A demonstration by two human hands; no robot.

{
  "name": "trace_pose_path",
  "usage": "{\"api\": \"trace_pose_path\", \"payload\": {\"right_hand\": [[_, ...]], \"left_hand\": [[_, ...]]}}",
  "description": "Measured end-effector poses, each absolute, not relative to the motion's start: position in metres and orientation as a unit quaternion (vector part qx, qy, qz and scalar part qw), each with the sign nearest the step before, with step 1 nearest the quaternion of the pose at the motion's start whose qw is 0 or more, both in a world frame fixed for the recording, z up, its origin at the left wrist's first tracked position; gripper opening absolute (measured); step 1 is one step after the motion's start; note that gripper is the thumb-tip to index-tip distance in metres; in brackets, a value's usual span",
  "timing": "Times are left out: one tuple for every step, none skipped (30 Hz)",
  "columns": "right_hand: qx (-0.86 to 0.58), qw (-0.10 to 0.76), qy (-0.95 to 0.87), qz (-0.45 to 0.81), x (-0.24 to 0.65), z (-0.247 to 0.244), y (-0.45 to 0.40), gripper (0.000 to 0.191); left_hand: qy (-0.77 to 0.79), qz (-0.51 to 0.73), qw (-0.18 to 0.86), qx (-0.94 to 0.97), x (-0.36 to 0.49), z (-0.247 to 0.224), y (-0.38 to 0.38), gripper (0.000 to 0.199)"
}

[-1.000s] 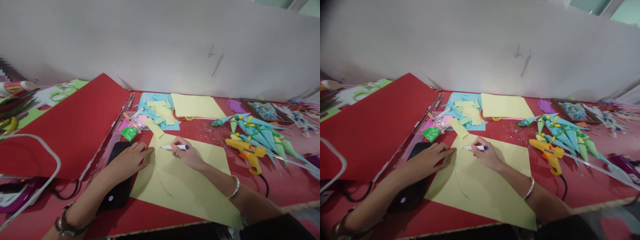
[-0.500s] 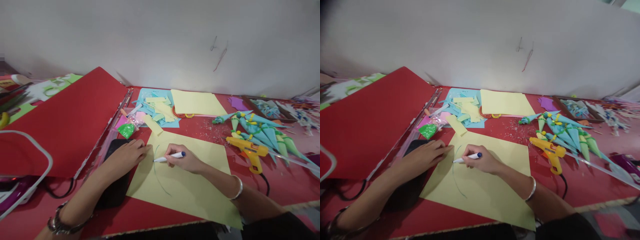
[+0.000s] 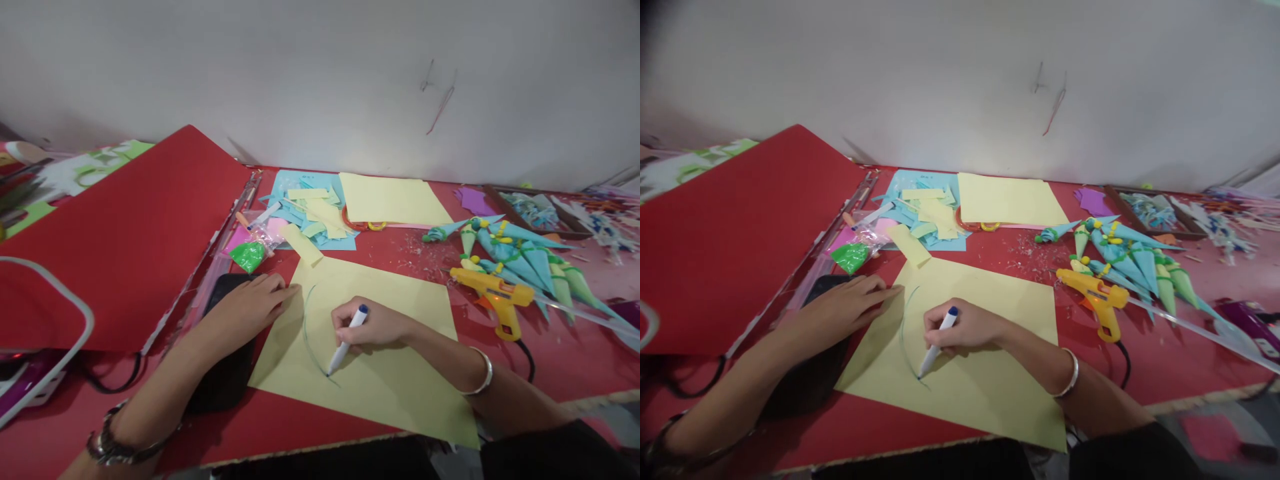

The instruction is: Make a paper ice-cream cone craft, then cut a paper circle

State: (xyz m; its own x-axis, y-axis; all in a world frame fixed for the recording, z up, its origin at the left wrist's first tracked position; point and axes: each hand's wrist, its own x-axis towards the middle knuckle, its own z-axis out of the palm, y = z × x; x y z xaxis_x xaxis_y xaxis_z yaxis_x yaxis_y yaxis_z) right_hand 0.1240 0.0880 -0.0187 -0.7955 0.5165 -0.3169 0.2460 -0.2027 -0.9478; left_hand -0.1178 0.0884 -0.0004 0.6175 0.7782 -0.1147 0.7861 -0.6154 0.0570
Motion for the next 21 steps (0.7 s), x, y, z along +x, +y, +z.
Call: {"api": "trace_pose_path", "payload": {"right_hand": [[-0.296, 0.08, -0.626, 0.717, 0.1254, -0.0177, 0.0894, 0.012], [-0.284, 0.07, -0.631, 0.718, 0.1266, -0.017, 0.0907, 0.014], [-0.273, 0.068, -0.64, 0.715, 0.1275, -0.0165, 0.0919, 0.016], [-0.266, 0.071, -0.648, 0.71, 0.1281, -0.0163, 0.0929, 0.019], [-0.265, 0.082, -0.652, 0.705, 0.1284, -0.0164, 0.0935, 0.022], [-0.27, 0.099, -0.65, 0.704, 0.1285, -0.0167, 0.0939, 0.025], [-0.277, 0.118, -0.64, 0.707, 0.1283, -0.0173, 0.094, 0.026], [-0.286, 0.138, -0.626, 0.712, 0.1279, -0.0182, 0.094, 0.026], [-0.292, 0.156, -0.613, 0.717, 0.1274, -0.0191, 0.0938, 0.026], [-0.294, 0.17, -0.605, 0.72, 0.1267, -0.0201, 0.0934, 0.024], [-0.293, 0.179, -0.601, 0.722, 0.126, -0.0211, 0.093, 0.023], [-0.294, 0.18, -0.598, 0.724, 0.1254, -0.022, 0.0925, 0.023], [-0.295, 0.174, -0.595, 0.727, 0.1247, -0.0226, 0.0918, 0.022], [-0.298, 0.165, -0.594, 0.729, 0.1241, -0.023, 0.091, 0.022], [-0.299, 0.156, -0.595, 0.729, 0.1236, -0.0232, 0.0902, 0.021], [-0.3, 0.148, -0.599, 0.728, 0.1231, -0.0231, 0.0895, 0.02], [-0.3, 0.144, -0.604, 0.724, 0.1228, -0.0228, 0.0888, 0.019], [-0.298, 0.141, -0.611, 0.72, 0.1227, -0.0223, 0.0883, 0.018], [-0.296, 0.139, -0.618, 0.715, 0.1229, -0.0218, 0.0881, 0.017], [-0.293, 0.136, -0.625, 0.711, 0.1232, -0.0213, 0.0883, 0.016], [-0.287, 0.13, -0.632, 0.708, 0.1238, -0.0209, 0.0887, 0.016]], "left_hand": [[0.437, -0.039, 0.052, 0.897, -0.118, -0.001, 0.0885, 0.035], [0.438, -0.037, 0.053, 0.897, -0.1182, -0.0015, 0.0885, 0.035], [0.438, -0.035, 0.054, 0.897, -0.1184, -0.0021, 0.0886, 0.035], [0.438, -0.034, 0.054, 0.897, -0.1187, -0.0025, 0.0886, 0.036], [0.437, -0.033, 0.054, 0.897, -0.1189, -0.003, 0.0887, 0.035], [0.435, -0.034, 0.053, 0.898, -0.1191, -0.0032, 0.0887, 0.035], [0.434, -0.034, 0.053, 0.899, -0.1192, -0.0034, 0.0888, 0.035], [0.434, -0.037, 0.053, 0.898, -0.1192, -0.0034, 0.0889, 0.034], [0.435, -0.04, 0.055, 0.898, -0.1191, -0.0033, 0.0889, 0.034], [0.436, -0.043, 0.056, 0.897, -0.1189, -0.0031, 0.089, 0.034], [0.436, -0.046, 0.056, 0.897, -0.1187, -0.0029, 0.0891, 0.034], [0.436, -0.046, 0.057, 0.897, -0.1186, -0.0027, 0.0892, 0.035], [0.434, -0.044, 0.058, 0.898, -0.1185, -0.0026, 0.0893, 0.034], [0.432, -0.04, 0.057, 0.899, -0.1185, -0.0026, 0.0895, 0.034], [0.431, -0.035, 0.056, 0.9, -0.1186, -0.0027, 0.0897, 0.034], [0.43, -0.03, 0.055, 0.901, -0.1188, -0.0029, 0.0898, 0.034], [0.429, -0.024, 0.055, 0.901, -0.1191, -0.0031, 0.09, 0.035], [0.43, -0.018, 0.056, 0.901, -0.1194, -0.0034, 0.0902, 0.035], [0.43, -0.015, 0.059, 0.901, -0.1198, -0.0037, 0.0903, 0.035], [0.431, -0.013, 0.064, 0.9, -0.1201, -0.0038, 0.0905, 0.035], [0.431, -0.014, 0.069, 0.9, -0.1203, -0.0039, 0.0907, 0.035]]}}
